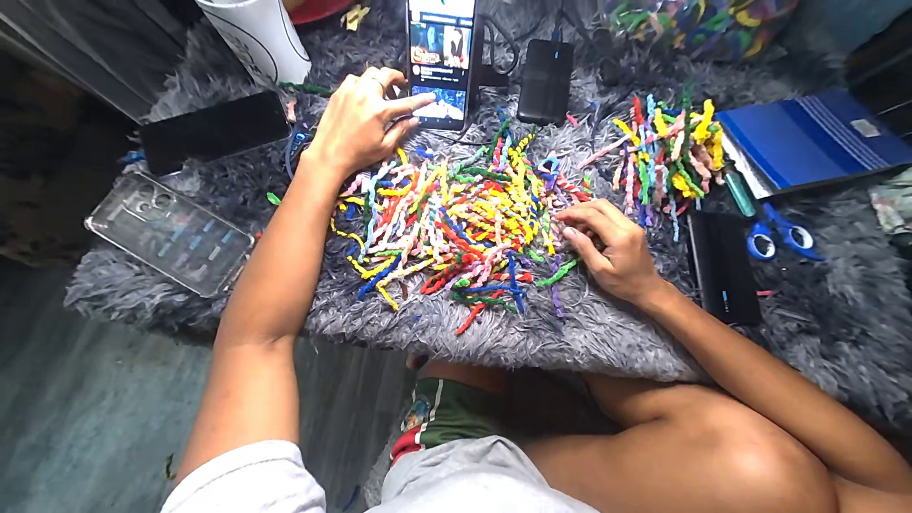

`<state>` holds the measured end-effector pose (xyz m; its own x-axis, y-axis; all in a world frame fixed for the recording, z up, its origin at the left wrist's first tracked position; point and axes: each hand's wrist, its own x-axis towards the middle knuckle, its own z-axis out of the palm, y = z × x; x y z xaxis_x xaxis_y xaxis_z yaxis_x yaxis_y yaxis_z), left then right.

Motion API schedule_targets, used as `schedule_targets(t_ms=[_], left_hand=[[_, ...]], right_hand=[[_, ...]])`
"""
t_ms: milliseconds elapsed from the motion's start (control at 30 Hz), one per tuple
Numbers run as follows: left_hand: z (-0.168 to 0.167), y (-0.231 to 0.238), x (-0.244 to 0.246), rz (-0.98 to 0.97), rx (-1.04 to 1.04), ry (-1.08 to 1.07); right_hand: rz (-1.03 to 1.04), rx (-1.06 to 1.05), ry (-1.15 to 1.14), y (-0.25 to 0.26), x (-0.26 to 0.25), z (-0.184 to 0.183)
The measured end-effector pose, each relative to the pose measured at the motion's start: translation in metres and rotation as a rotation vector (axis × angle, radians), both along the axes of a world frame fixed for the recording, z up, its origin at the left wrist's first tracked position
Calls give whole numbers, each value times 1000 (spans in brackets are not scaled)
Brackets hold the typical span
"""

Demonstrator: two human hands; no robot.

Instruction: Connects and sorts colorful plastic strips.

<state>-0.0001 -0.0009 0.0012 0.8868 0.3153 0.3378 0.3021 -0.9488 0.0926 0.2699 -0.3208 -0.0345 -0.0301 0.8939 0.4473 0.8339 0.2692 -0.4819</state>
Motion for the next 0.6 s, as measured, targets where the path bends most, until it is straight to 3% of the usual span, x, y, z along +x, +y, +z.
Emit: schedule_targets(t_ms=[100, 233, 433, 500, 600], left_hand=[[0, 1, -2, 6, -41, -27], [2, -2, -4, 15, -49, -78], [20, -16, -3, 71, -82, -141], [28, -35, 7, 16, -134, -228], [41, -87, 28, -235, -253, -272]], right_hand=[[31, -66, 28, -5, 3, 17], [233, -239, -121, -14, 11, 36], [335, -210, -285, -16, 2, 44], [291, -149, -264, -17, -6, 53], [219, -22, -191, -21, -22, 71]])
